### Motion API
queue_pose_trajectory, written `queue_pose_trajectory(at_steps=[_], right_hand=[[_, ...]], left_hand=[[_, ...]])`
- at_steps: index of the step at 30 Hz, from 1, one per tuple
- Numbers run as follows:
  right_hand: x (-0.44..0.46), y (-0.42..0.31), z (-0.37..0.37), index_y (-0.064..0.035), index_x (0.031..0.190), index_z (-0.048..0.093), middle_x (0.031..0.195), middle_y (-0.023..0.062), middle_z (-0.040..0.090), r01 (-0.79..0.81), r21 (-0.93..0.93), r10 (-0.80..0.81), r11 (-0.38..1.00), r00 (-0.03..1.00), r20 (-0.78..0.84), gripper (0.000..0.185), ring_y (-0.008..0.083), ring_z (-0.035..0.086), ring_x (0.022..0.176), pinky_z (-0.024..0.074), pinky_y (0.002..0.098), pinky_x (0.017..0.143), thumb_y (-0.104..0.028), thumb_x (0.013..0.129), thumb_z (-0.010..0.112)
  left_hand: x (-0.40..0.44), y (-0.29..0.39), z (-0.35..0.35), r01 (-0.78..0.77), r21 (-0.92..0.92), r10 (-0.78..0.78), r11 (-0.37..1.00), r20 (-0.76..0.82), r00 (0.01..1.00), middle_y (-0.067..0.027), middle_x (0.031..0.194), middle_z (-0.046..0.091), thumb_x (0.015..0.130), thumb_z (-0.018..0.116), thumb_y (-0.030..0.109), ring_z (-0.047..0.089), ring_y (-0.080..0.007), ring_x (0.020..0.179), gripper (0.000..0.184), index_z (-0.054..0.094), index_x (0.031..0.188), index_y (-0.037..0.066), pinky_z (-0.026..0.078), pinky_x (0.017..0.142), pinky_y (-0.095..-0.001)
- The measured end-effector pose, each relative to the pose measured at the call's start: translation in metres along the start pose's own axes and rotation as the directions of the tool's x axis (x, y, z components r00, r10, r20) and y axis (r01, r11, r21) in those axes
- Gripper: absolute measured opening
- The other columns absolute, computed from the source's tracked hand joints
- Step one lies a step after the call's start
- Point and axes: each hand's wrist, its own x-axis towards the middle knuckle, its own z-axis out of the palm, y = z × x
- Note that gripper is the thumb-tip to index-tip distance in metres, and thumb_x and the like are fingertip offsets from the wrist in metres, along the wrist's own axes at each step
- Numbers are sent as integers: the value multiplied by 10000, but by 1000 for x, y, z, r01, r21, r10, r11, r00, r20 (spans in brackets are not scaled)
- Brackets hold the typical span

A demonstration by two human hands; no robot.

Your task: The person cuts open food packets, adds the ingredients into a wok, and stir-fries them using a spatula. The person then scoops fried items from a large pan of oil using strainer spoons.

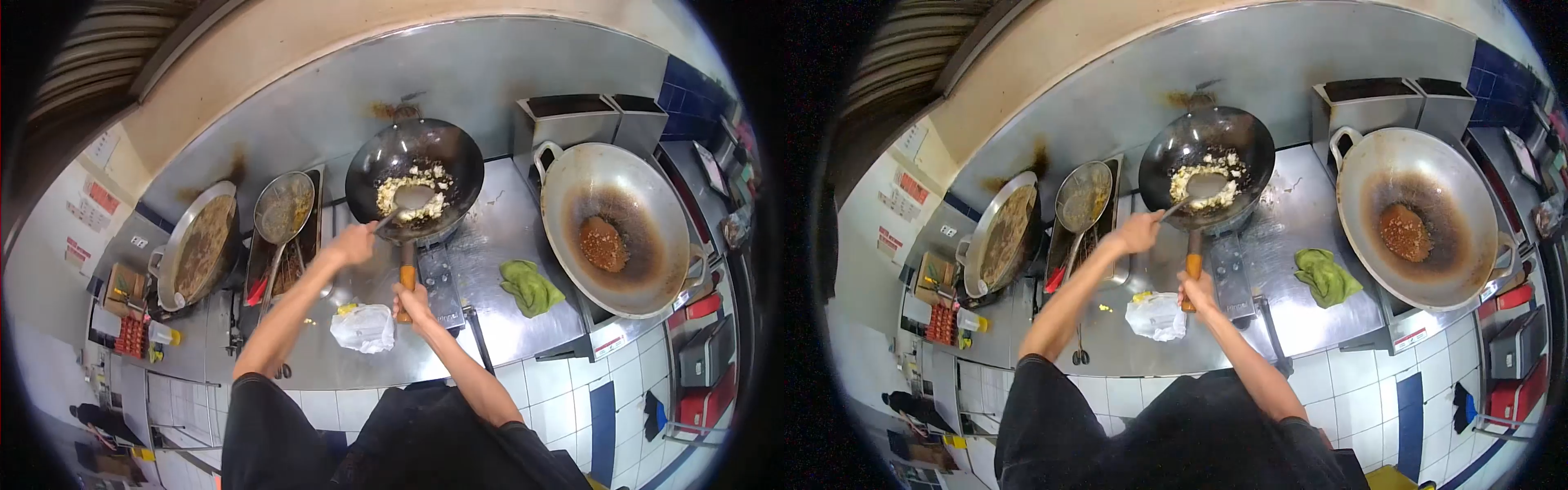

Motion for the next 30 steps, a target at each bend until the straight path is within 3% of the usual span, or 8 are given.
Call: queue_pose_trajectory(at_steps=[12,18,20,21,24,26,28,30], right_hand=[[-2,-9,-3,-78,854,494,592,24,508,1,38,-1,999,1000,14,126,136,506,426,459,309,382,-115,826,611],[-6,-7,-6,-88,897,483,619,17,515,-29,-2,29,1000,999,26,162,116,516,464,454,290,398,-140,834,623],[-8,-6,-3,-85,884,491,612,19,514,-21,-5,21,1000,1000,9,147,122,511,451,449,295,389,-137,833,618],[-7,-7,-5,-82,870,498,605,21,514,-17,-14,16,1000,1000,-10,133,128,505,437,445,301,379,-134,831,613],[-2,-5,-6,-76,870,495,610,23,514,-14,-18,14,1000,1000,8,142,127,512,446,447,303,383,-136,826,617],[-3,-5,-7,-74,866,494,608,24,514,-22,13,22,1000,1000,10,146,128,518,452,449,302,387,-137,819,617],[-4,-7,-6,-77,864,495,610,24,519,-17,-8,17,1000,1000,14,142,129,521,454,448,304,387,-136,817,616],[-5,-7,-8,-83,871,490,616,23,517,-17,-14,17,1000,1000,26,142,124,515,453,450,300,391,-129,824,616]], left_hand=[[-42,44,-61,201,-60,-179,978,252,951,-303,889,644,883,401,146,643,-406,837,509,431,1384,66,508,801,-455],[-22,23,13,253,88,-260,963,87,962,-308,1084,603,917,434,172,606,-438,980,475,425,1335,-52,460,900,-497],[-11,-6,-4,-31,32,31,999,16,999,-254,977,657,918,435,171,665,-370,841,477,419,1354,-22,516,796,-465],[-31,49,-62,266,-81,-239,961,246,939,-207,843,671,915,439,159,664,-272,652,472,432,1368,26,541,640,-406],[-51,43,-77,229,-76,-196,970,306,932,-177,744,649,908,439,145,609,-197,528,486,426,1387,68,519,536,-356],[-52,34,-49,340,-67,-299,938,339,892,-204,815,666,900,443,152,642,-257,588,471,450,1361,53,524,554,-378],[-32,-22,18,-100,82,104,992,-49,993,-261,934,660,892,426,170,661,-383,738,481,453,1347,16,540,642,-419],[-20,3,8,48,58,-50,997,33,998,-263,926,656,891,445,159,662,-350,702,435,483,1304,28,529,585,-406]])
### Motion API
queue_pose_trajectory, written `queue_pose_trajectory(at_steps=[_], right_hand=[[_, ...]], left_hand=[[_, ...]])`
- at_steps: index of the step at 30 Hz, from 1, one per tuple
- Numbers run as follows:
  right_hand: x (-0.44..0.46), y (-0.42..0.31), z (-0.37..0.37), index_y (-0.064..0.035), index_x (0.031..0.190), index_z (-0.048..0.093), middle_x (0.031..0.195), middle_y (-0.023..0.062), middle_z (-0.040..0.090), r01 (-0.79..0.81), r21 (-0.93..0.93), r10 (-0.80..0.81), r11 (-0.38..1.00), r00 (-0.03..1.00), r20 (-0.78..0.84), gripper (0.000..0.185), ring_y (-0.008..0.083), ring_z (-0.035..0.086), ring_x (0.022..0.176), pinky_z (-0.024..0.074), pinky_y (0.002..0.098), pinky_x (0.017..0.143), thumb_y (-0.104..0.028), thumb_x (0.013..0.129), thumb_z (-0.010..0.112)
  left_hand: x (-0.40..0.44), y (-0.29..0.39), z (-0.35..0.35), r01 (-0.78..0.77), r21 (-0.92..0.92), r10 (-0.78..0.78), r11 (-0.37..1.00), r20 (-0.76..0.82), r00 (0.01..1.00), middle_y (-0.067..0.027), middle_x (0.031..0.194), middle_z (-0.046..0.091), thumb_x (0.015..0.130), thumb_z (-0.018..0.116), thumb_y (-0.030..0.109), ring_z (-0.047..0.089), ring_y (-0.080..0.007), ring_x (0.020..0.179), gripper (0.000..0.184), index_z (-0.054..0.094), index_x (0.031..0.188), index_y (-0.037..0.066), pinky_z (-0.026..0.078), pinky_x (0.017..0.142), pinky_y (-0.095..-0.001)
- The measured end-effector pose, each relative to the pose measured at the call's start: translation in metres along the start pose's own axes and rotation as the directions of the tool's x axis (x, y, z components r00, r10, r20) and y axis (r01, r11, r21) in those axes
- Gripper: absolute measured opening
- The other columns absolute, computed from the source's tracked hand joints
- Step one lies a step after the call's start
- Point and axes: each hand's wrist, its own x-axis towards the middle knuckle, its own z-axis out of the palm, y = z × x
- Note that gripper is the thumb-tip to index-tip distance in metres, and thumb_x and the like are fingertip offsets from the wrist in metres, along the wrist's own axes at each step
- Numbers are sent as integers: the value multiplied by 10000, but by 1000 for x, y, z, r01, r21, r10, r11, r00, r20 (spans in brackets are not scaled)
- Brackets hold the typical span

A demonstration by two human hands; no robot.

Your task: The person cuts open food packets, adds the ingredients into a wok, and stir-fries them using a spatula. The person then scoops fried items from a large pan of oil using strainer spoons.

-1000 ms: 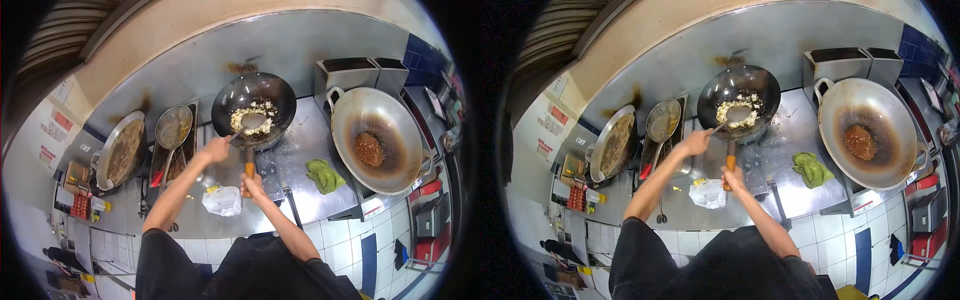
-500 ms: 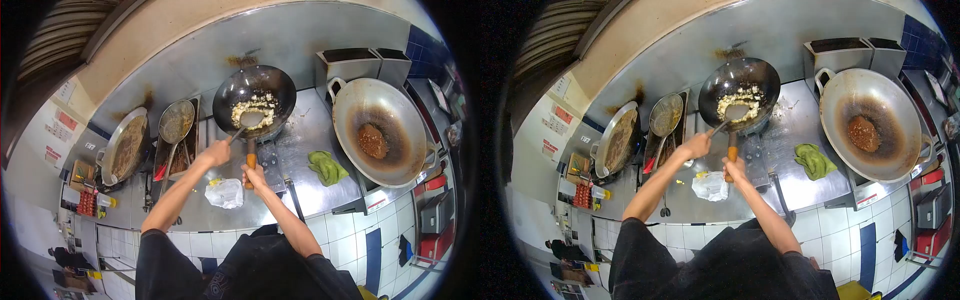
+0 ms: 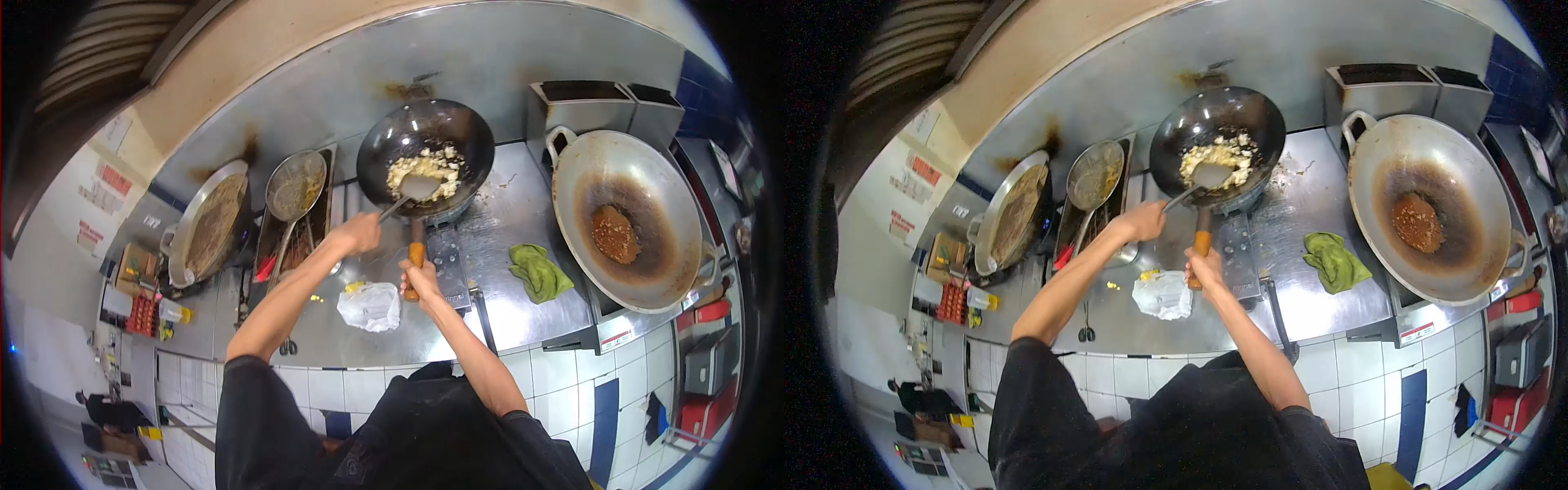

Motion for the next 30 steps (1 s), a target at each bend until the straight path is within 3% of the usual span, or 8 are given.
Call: queue_pose_trajectory(at_steps=[2,4,7,9,14,17,22,30], right_hand=[[1,0,6,-89,878,485,621,22,514,31,9,-31,999,999,11,143,119,509,453,451,296,396,-123,830,615],[2,5,-3,-89,884,485,626,20,515,16,31,-17,999,999,29,146,119,510,455,451,294,395,-127,833,616],[4,4,-3,-90,887,487,632,18,518,22,28,-22,999,1000,8,154,117,511,456,454,290,392,-138,834,623],[3,1,-2,-91,885,487,633,18,520,-2,6,2,1000,1000,-7,158,116,509,456,453,290,391,-141,834,628],[3,3,4,-77,890,487,627,21,520,26,-56,-27,998,1000,-14,155,123,512,452,449,294,389,-148,846,617],[4,3,-5,-64,906,480,585,36,509,44,-39,-44,998,999,-10,154,146,505,416,441,310,371,-144,862,604],[-3,-6,-4,-57,889,476,600,44,520,0,-90,-2,996,1000,-26,144,146,507,417,445,301,361,-130,868,598],[-34,-67,-45,-62,887,474,595,10,487,-158,-160,164,974,986,19,187,112,474,432,408,284,369,-169,863,626]], left_hand=[[-1,37,-57,223,-108,-194,969,228,954,-261,882,651,890,445,154,655,-341,684,473,450,1344,22,523,626,-410],[6,4,-66,-15,-61,25,998,171,985,-214,729,640,901,447,156,601,-281,546,503,422,1391,45,492,533,-389],[-27,38,-108,47,-9,-40,999,382,923,-212,705,637,901,445,156,590,-252,504,496,432,1383,40,491,523,-390],[-27,41,-105,170,52,-177,984,367,913,-221,713,642,894,444,150,595,-257,489,498,438,1378,35,501,534,-400],[31,26,-92,169,-78,-141,982,281,949,-194,725,647,880,419,136,605,-247,509,486,465,1349,17,509,498,-367],[6,14,-132,93,67,-111,993,346,932,-147,684,627,886,421,151,606,-237,524,452,517,1324,90,511,507,-370],[-25,-16,-151,57,332,-169,941,318,933,-210,1115,635,810,483,147,597,-375,1047,518,537,1324,178,470,930,-427],[80,-65,-95,38,220,-22,975,-75,997,-162,1002,675,870,527,219,640,-364,926,494,490,1342,362,501,817,-484]])
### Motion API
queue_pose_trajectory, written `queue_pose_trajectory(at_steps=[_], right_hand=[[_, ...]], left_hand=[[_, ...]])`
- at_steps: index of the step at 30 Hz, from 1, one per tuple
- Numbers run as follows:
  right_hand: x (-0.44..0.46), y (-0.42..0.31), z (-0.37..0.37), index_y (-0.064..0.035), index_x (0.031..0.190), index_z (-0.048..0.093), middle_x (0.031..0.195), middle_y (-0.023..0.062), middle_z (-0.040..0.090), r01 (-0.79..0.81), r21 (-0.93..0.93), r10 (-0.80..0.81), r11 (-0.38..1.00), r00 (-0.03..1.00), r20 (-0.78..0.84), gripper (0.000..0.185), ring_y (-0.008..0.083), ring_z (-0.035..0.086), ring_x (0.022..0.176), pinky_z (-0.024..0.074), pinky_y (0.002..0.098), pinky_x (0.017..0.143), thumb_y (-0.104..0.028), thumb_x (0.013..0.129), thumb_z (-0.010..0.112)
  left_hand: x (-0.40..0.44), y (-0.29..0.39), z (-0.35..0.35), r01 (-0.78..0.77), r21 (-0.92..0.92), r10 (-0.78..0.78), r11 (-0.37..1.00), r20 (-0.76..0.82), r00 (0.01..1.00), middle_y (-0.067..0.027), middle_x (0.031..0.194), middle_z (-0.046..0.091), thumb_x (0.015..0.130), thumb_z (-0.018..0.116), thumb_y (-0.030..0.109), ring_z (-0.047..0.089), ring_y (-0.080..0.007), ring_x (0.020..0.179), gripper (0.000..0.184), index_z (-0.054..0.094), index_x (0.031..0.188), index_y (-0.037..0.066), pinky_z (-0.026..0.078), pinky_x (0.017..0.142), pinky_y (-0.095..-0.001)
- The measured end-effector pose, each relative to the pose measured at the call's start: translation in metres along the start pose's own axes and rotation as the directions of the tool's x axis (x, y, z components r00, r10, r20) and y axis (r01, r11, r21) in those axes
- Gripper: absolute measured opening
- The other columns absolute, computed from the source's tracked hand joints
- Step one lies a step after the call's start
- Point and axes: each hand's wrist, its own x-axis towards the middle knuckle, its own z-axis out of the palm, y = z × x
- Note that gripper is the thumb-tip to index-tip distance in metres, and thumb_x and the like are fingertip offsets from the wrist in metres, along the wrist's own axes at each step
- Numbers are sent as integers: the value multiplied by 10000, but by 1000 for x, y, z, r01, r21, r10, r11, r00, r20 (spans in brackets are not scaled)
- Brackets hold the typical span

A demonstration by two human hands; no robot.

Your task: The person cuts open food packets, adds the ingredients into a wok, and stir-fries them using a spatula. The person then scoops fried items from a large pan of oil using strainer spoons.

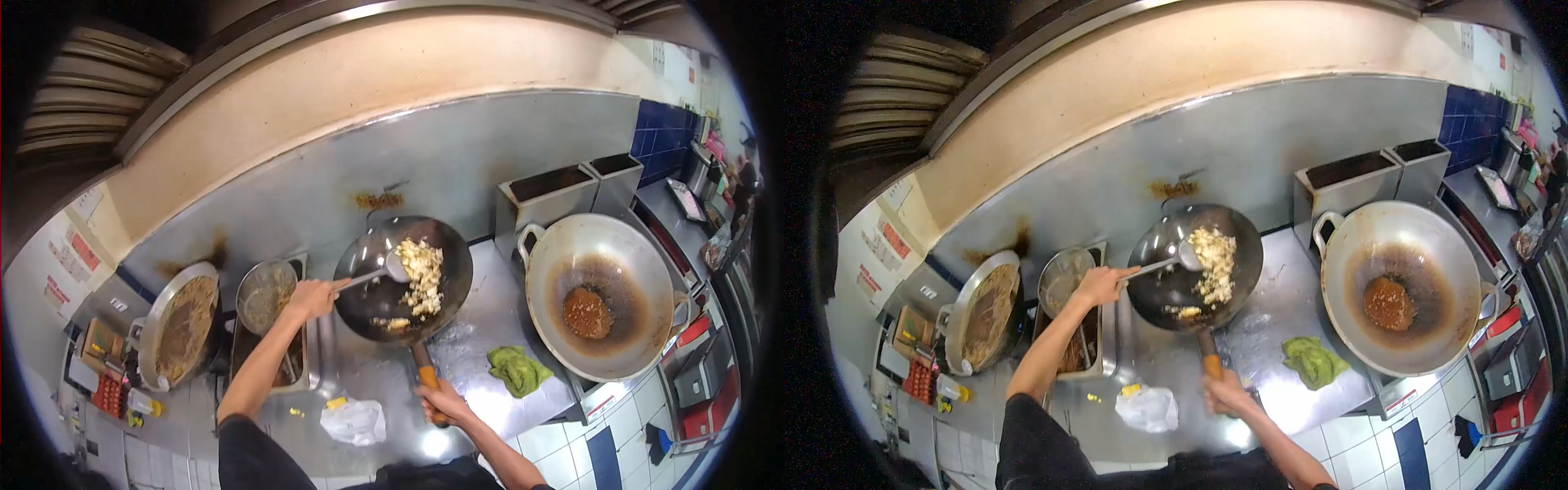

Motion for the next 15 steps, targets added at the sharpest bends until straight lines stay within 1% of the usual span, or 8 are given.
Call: queue_pose_trajectory(at_steps=[1,3,4,6,8,11,14,15], right_hand=[[-1,-17,-23,-69,884,481,591,-2,482,-24,-100,26,995,1000,17,190,100,466,435,400,274,370,-180,864,635],[-18,-59,-57,-80,878,493,581,-26,470,-90,-311,103,946,994,28,208,79,448,435,382,256,369,-212,869,653],[-27,-90,-69,-83,874,497,575,-38,465,-122,-423,144,898,989,19,224,69,439,432,373,248,367,-234,873,662],[-21,-120,-104,-87,875,511,568,-48,461,-158,-476,201,865,979,41,259,59,444,435,368,226,367,-286,873,676],[-12,-152,-129,-89,878,523,574,-46,474,-246,-507,333,826,939,88,307,62,461,440,365,214,368,-340,856,698],[-9,-212,-128,-92,884,533,590,-44,497,-345,-733,411,586,906,-98,331,58,468,444,366,212,370,-358,834,723],[8,-250,-153,-92,838,584,588,-49,505,-386,-813,374,435,900,-227,358,56,469,449,346,212,379,-388,777,775],[14,-259,-160,-91,825,599,587,-47,508,-396,-834,332,383,902,-276,354,56,461,446,336,215,383,-384,761,787]], left_hand=[[-3,-8,-3,-38,37,41,999,-82,996,-134,918,686,865,569,239,655,-354,849,481,509,1321,381,508,768,-479],[-3,-50,-2,-115,-9,110,993,-231,967,-138,873,683,848,605,242,660,-345,810,472,537,1288,398,516,739,-460],[-8,-57,-23,-74,-1,73,997,-187,980,-135,864,682,827,629,247,659,-334,804,456,570,1252,401,520,718,-445],[11,-90,-24,-53,21,55,998,-98,994,-143,881,683,807,634,252,656,-339,814,445,592,1226,398,516,728,-450],[50,-120,6,-133,-47,125,990,-134,983,-149,911,681,818,625,255,650,-341,851,416,606,1210,392,506,753,-458],[82,-76,-8,-183,-178,172,967,-75,982,-142,946,680,823,629,240,644,-331,902,403,617,1199,384,503,792,-453],[108,-92,-20,-236,-168,225,957,-84,971,-115,971,688,821,642,220,646,-316,916,403,625,1189,383,505,811,-438],[112,-105,-29,-240,-243,220,940,-108,970,-93,968,696,807,660,212,652,-297,908,388,648,1157,379,509,827,-420]])
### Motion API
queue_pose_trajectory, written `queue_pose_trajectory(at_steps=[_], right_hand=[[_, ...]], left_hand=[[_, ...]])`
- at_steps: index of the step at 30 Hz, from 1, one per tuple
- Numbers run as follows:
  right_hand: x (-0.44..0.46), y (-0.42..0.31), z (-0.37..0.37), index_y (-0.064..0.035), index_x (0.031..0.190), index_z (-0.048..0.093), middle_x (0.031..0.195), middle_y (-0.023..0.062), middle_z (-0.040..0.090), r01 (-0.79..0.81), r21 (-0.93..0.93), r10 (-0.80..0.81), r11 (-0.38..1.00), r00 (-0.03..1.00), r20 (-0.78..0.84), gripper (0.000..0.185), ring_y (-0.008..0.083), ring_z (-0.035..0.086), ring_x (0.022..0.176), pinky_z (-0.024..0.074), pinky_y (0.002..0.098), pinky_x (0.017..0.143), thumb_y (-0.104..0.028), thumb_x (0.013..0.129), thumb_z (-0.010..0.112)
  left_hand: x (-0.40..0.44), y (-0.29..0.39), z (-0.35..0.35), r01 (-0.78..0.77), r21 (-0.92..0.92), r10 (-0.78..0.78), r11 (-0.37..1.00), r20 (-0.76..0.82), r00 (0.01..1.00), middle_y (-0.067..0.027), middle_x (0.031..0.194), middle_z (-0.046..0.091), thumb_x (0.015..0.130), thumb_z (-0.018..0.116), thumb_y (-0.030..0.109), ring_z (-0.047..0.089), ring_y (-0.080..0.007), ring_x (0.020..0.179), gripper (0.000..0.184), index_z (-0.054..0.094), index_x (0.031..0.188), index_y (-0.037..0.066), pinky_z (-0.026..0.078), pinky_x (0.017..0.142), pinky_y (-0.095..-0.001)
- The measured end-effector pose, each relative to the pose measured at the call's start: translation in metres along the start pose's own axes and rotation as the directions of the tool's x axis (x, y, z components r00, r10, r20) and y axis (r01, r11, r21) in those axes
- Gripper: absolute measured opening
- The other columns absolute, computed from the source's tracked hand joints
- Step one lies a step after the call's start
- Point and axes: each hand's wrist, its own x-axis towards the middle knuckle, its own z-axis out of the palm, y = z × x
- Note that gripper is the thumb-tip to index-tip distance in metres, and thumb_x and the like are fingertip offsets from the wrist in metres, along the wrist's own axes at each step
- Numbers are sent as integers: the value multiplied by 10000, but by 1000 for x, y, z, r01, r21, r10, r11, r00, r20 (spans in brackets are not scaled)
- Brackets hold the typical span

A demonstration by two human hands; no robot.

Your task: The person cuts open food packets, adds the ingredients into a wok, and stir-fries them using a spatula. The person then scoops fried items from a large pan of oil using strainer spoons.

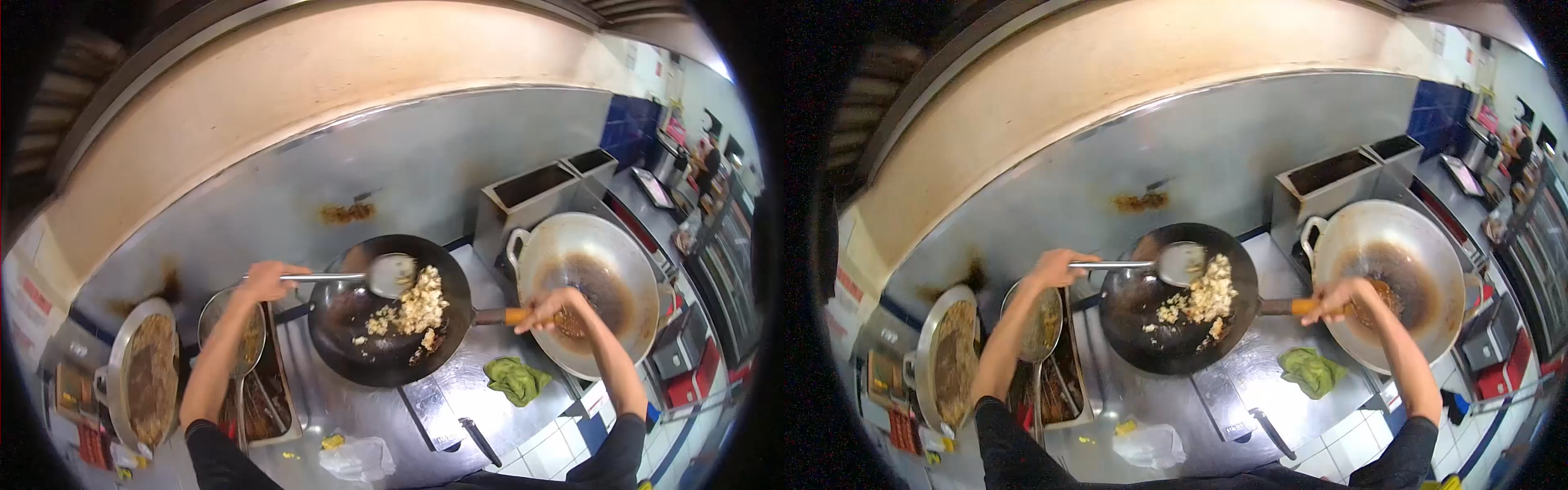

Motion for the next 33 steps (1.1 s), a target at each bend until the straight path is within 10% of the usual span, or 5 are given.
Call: queue_pose_trajectory(at_steps=[12,16,21,25,33], right_hand=[[49,-2,-33,-51,824,696,683,30,613,-107,-350,-29,931,931,-363,485,164,564,591,453,283,553,-453,600,849],[28,-2,-9,-65,790,695,622,36,623,-130,-457,-73,880,914,-400,485,172,592,545,480,294,557,-510,634,807],[0,9,68,-33,889,705,693,80,679,3,-398,-195,918,876,-442,530,184,669,594,534,323,581,-540,736,729],[-11,13,142,-16,938,605,556,16,557,294,58,-286,954,952,-110,320,100,506,414,430,269,385,-320,874,679],[39,-15,293,-11,982,503,569,25,508,531,601,-454,597,842,-292,286,117,480,373,375,272,332,-221,864,658]], left_hand=[[32,117,-37,-338,387,403,858,-100,910,-74,910,671,686,671,36,624,-206,895,368,681,1036,152,380,914,-403],[-88,140,4,-87,556,294,827,-296,909,-81,1083,593,688,638,11,583,-240,1010,428,534,1098,78,390,923,-433],[-240,167,82,475,-47,-477,879,-131,869,-163,1002,570,760,688,226,632,-356,867,343,515,1020,84,497,685,-480],[-286,199,163,592,-323,-630,738,-17,777,-222,949,632,867,601,417,612,-391,960,417,647,999,25,481,817,-468],[-265,240,219,429,-737,-757,523,-170,631,-217,765,625,937,522,292,615,-381,734,297,610,989,13,443,644,-447]])
